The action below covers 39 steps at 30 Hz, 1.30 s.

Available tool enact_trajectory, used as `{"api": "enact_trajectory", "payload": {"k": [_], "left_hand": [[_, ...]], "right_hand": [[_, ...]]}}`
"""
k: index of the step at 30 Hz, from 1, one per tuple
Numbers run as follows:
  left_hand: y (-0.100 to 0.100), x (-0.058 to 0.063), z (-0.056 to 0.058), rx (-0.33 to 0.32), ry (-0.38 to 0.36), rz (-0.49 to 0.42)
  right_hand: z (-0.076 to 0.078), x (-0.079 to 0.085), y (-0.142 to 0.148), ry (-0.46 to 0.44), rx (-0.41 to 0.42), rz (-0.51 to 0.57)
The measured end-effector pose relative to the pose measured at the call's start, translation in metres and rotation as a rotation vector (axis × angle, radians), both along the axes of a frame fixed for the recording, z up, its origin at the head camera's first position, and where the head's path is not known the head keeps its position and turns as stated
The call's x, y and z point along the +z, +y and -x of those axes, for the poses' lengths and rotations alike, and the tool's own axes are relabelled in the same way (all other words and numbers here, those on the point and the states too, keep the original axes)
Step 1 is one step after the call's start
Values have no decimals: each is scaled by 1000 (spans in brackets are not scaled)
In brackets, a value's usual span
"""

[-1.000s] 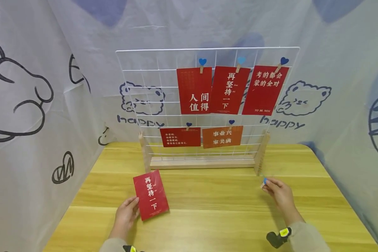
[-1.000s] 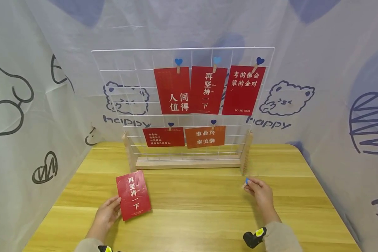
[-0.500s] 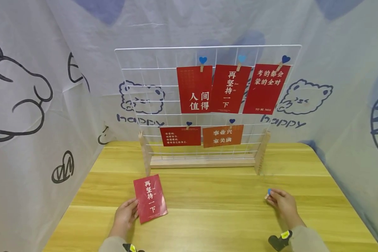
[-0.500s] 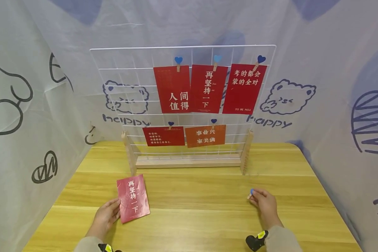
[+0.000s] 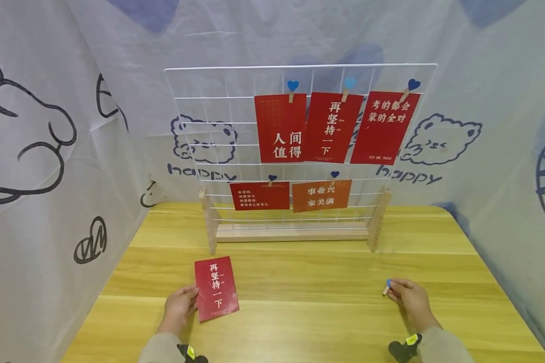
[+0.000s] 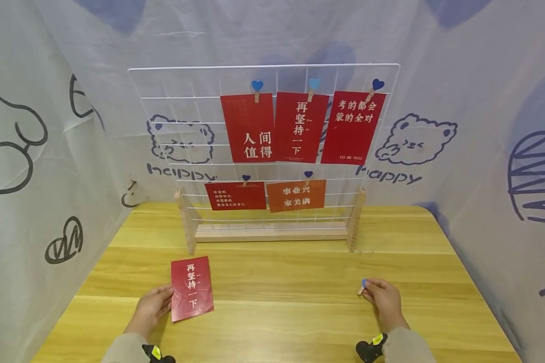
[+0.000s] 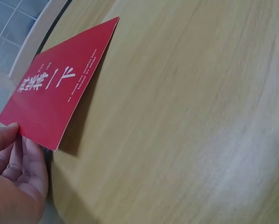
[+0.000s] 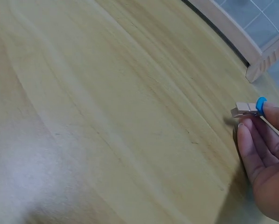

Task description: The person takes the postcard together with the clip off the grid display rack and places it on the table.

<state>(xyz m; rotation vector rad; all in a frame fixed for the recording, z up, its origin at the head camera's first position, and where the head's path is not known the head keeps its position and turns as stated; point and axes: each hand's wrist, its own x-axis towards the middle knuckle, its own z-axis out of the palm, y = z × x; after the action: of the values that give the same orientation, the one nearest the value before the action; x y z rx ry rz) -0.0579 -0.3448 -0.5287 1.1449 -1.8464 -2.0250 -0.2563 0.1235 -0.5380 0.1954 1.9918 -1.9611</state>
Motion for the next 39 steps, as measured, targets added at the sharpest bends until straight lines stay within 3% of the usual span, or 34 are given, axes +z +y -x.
{"api": "enact_trajectory", "payload": {"k": [12, 20, 25, 29, 39], "left_hand": [[-5, 3, 1, -36, -53, 78], [-8, 4, 5, -51, -150, 151], [-8, 7, 10, -49, -173, 118], [-8, 11, 12, -88, -185, 104], [-8, 12, 9, -125, -189, 89]], "right_hand": [[4, 0, 4, 9, 86, -181], [6, 2, 3, 33, 120, -223], [6, 6, 2, 30, 124, -244], [7, 8, 3, 31, 137, -253], [8, 3, 10, 39, 160, -289]]}}
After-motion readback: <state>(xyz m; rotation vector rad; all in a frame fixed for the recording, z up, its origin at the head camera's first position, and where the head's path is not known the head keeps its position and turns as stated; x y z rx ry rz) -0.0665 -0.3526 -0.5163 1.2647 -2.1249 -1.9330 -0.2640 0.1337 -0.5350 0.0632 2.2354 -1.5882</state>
